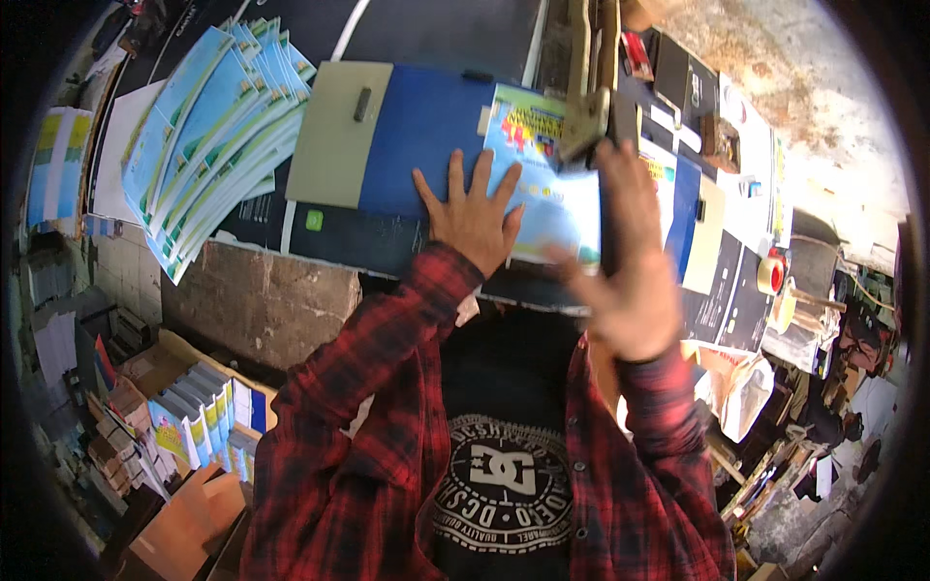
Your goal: The person aligns a book cover with a stack of printed pages on a binding machine and presses the handle to secure the spine. They repeat this process for multiple booklets, stacking the finished items on the table.
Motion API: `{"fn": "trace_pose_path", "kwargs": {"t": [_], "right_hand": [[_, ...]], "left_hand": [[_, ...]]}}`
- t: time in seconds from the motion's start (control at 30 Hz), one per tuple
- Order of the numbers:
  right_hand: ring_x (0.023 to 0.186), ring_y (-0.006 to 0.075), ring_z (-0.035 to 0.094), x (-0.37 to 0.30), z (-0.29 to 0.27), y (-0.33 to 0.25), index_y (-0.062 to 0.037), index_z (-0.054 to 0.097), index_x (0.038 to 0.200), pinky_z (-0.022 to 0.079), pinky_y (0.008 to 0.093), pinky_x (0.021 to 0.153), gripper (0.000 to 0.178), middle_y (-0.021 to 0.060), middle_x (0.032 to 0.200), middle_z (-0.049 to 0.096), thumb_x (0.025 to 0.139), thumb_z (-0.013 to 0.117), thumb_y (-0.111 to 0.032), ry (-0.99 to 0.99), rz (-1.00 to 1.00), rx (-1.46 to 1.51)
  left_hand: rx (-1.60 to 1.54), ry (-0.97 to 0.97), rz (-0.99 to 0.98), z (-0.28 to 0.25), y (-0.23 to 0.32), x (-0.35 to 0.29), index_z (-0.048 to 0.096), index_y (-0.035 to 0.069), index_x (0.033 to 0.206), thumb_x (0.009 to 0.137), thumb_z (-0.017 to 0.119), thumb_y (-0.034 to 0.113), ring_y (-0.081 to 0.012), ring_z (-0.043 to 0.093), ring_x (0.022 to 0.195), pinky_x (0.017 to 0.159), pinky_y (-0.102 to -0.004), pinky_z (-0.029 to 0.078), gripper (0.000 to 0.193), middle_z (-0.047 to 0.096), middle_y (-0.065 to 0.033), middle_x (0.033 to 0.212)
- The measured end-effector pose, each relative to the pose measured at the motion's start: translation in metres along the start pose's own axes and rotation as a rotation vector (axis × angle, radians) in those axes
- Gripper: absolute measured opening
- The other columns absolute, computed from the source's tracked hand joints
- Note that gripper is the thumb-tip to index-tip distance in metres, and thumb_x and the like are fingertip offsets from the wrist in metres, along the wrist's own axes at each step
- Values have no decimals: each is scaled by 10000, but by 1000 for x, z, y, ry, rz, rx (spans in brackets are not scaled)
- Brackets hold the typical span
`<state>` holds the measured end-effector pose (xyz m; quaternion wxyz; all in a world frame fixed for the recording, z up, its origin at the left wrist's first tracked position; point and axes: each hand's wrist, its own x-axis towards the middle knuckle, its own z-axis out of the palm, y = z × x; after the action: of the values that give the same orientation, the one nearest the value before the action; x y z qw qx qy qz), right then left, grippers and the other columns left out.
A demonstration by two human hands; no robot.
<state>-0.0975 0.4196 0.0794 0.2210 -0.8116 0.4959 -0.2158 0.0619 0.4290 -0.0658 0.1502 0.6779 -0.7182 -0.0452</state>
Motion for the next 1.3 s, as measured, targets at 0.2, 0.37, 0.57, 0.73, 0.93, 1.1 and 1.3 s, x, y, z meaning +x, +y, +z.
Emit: {"fn": "trace_pose_path", "kwargs": {"t": [0.2, 0.37, 0.57, 0.73, 0.93, 1.1, 1.3], "right_hand": [[1396, 426, 381, -3, -25, 128, -32, 356, 1510, 314, 443, 1143, 647, 279, 1472, 431, 958, 547, -311, 132, 68, -11], [1436, 461, 289, -71, 49, 211, -91, 311, 1544, 288, 496, 1152, 723, 278, 1545, 312, 913, 595, -301, 84, 262, -316], [1470, 432, 230, -58, 68, 156, -91, 283, 1552, 251, 491, 1181, 834, 249, 1591, 231, 828, 680, -207, 164, 201, -93], [1508, 386, 142, -29, 105, 119, -59, 291, 1540, 194, 510, 1199, 785, 219, 1629, 129, 834, 605, -195, 89, 198, 17], [1487, 352, 232, -25, 103, 119, -96, 303, 1540, 227, 492, 1191, 805, 189, 1608, 232, 858, 634, -365, 142, 179, -289], [1485, 316, 252, -33, 93, 131, -124, 265, 1559, 235, 490, 1188, 861, 137, 1608, 260, 833, 667, -354, 148, 187, -280], [1506, 282, 206, -35, 93, 132, -145, 248, 1569, 206, 461, 1200, 788, 94, 1636, 204, 880, 590, -317, 109, 213, -183]], "left_hand": [[-109, -9, -82, -8, 4, 4, 561, 110, 1336, 943, 565, 422, -399, 363, 1332, 1012, -728, 268, 501, 448, -155, 1395], [-606, 182, -291, 8, -7, 23, 660, -70, 1099, 924, 673, 357, -279, 646, 989, 825, -396, 523, 461, 667, -173, 1037], [-1257, -203, -610, 21, -81, 42, 708, -67, 1089, 908, 726, 280, -128, 670, 780, 713, -273, 531, 392, 741, -95, 911], [-1452, -291, -930, -18, -138, 49, 638, -99, 1161, 927, 708, 226, -200, 699, 831, 742, -325, 576, 406, 710, -134, 1031], [-1434, -268, -917, -21, -131, 54, 649, -57, 1135, 938, 690, 195, -193, 711, 825, 719, -334, 605, 323, 713, -135, 1015], [-1458, -264, -911, -6, -121, 51, 637, -69, 1166, 941, 692, 224, -187, 703, 809, 707, -327, 594, 373, 712, -128, 1013], [-485, 212, -451, -17, -99, 32, 599, -36, 1268, 882, 753, 276, -254, 686, 972, 821, -353, 561, 520, 675, -159, 1165]]}}
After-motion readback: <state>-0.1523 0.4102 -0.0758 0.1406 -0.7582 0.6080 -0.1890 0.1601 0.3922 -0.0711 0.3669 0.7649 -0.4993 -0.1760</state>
